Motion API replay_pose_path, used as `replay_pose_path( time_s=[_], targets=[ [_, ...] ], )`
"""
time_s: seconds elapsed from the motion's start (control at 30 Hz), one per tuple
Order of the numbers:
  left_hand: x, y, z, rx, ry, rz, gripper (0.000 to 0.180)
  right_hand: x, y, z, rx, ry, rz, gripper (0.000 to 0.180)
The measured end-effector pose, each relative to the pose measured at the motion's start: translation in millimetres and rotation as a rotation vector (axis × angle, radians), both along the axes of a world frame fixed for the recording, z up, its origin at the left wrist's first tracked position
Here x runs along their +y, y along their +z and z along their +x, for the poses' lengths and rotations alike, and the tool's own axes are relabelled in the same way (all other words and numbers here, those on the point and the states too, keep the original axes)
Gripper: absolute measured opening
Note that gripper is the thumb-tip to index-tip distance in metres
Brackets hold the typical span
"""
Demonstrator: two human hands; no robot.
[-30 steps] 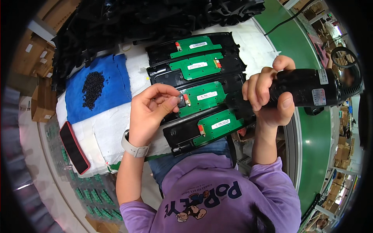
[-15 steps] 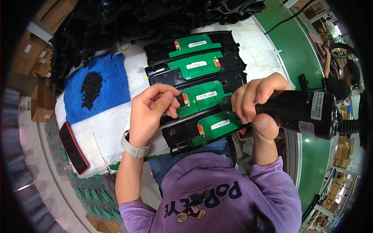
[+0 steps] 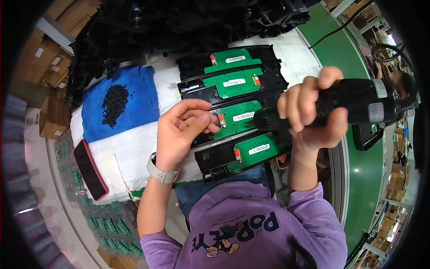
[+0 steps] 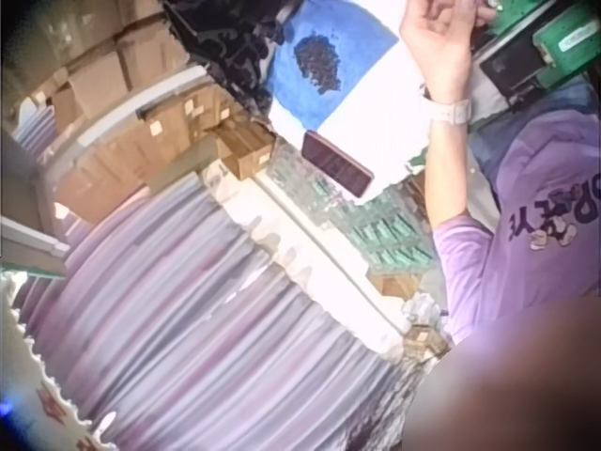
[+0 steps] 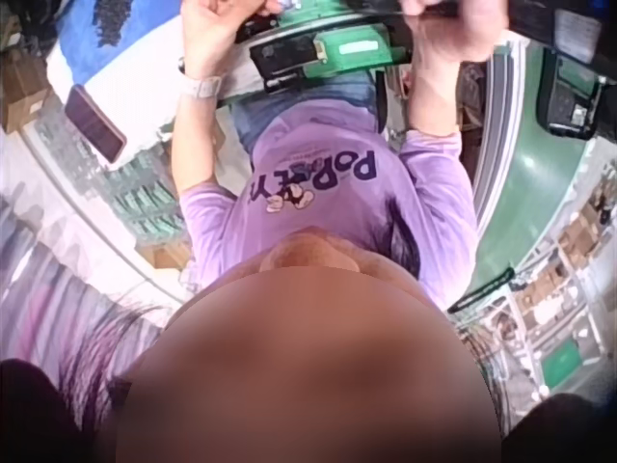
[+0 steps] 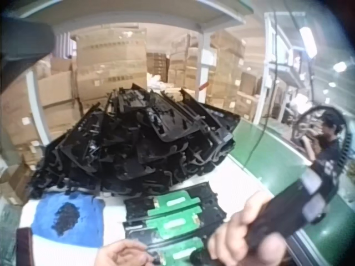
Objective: The recorder is assembling toner cartridges by fitting circuit boards into the housing and securing them with screws using an electric screwdriver.
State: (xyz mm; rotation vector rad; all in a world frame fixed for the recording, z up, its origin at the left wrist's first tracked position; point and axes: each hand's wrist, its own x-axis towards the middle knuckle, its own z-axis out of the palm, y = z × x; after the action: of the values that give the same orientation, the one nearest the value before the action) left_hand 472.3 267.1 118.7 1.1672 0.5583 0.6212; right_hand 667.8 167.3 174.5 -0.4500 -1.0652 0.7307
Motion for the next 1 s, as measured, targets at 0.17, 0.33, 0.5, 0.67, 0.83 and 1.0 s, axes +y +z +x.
replay_pose_path(
  time_s=[0.17, 0.33, 0.5, 0.67, 0.83, 1.0],
  targets=[
    [-1.1, 9.9, -6.0, 0.02, -0.129, -0.045, 0.014, 8.1, -0.5, -0.8, 0.207, 0.088, 0.117, 0.045],
    [-1.6, 12.3, -5.4, 0.063, -0.216, -0.072, 0.014, 10.6, -6.1, -4.4, 0.236, 0.116, 0.097, 0.045],
    [-2.2, 7.3, -6.1, 0.033, -0.23, -0.056, 0.014, 12.2, -5.2, -11.6, 0.239, 0.096, 0.039, 0.043],
    [-0.7, 10.3, -6.2, 0.104, -0.283, -0.052, 0.02, 10.5, -0.6, -12.9, 0.282, 0.09, 0.021, 0.042],
    [-4.8, 5.1, 2.6, -0.09, -0.074, 0.064, 0.034, 4.8, -2.6, 6.4, 0.208, 0.069, 0.022, 0.041],
    [-3.2, -1.0, 2.2, -0.014, -0.109, 0.053, 0.033, -2.5, -7.2, 19.3, 0.145, 0.054, 0.058, 0.042]
  ],
)
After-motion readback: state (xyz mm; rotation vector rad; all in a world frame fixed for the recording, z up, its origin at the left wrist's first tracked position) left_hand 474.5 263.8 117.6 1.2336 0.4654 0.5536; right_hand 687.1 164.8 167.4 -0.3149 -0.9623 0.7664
